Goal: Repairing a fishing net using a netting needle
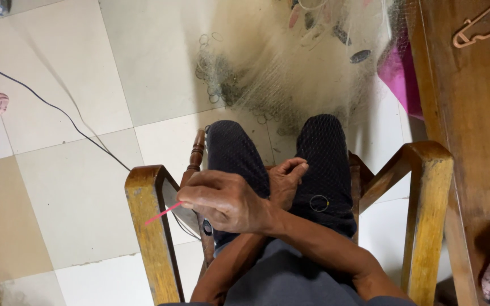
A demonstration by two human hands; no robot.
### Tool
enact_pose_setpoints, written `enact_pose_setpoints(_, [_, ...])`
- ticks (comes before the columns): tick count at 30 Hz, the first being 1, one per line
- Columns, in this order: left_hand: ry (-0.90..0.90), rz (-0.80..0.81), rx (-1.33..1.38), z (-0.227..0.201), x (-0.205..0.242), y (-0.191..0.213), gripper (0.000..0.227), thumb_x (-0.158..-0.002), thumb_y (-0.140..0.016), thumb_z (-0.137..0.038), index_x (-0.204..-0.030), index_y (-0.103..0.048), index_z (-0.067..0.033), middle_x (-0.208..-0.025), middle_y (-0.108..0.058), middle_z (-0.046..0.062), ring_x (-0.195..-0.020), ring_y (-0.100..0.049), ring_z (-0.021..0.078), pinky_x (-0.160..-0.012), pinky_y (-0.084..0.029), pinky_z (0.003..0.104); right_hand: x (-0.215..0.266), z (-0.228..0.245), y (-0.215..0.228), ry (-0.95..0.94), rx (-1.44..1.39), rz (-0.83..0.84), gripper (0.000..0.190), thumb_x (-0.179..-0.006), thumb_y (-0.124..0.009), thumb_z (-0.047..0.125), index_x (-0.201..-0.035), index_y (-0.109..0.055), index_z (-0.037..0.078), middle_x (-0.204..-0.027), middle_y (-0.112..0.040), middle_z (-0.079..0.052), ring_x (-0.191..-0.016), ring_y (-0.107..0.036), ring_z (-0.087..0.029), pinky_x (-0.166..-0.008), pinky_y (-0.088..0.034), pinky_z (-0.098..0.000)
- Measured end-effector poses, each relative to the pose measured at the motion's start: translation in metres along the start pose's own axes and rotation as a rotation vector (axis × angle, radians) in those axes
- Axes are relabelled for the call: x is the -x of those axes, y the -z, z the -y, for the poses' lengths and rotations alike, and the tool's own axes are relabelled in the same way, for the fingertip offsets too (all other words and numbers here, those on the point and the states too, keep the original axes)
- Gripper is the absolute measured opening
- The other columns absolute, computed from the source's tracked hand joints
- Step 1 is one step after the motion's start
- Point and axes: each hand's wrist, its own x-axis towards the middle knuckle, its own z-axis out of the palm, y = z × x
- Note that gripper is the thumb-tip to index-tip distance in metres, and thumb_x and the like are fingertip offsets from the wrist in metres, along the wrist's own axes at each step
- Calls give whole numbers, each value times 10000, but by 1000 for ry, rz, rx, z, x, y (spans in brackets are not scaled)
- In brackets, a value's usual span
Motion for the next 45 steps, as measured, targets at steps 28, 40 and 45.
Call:
enact_pose_setpoints(28, [57,7,43,17,-9,5,81,-803,-682,-151,-806,-697,-72,-465,-508,45,-457,-495,99,-453,-416,240,3,-27,23,316,515,258,145,-937,-479,124,-918,-620,101,-804,-541,-87,-679,-536,-200,-680,-466,-347])
enact_pose_setpoints(40, [451,71,467,31,-19,6,78,-728,-695,-71,-799,-667,-52,-581,-534,64,-481,-492,117,-441,-466,223,180,-62,197,-474,1222,159,189,-891,-558,111,-1050,-632,182,-906,-539,-123,-859,-551,-344,-752,-463,-408])
enact_pose_setpoints(45, [455,103,482,30,-20,8,95,-734,-710,-73,-814,-676,-37,-597,-543,74,-501,-485,116,-455,-474,230,191,-44,161,-504,1104,-132,160,-868,-645,75,-996,-712,145,-877,-540,-57,-793,-572,-224,-682,-503,-309])
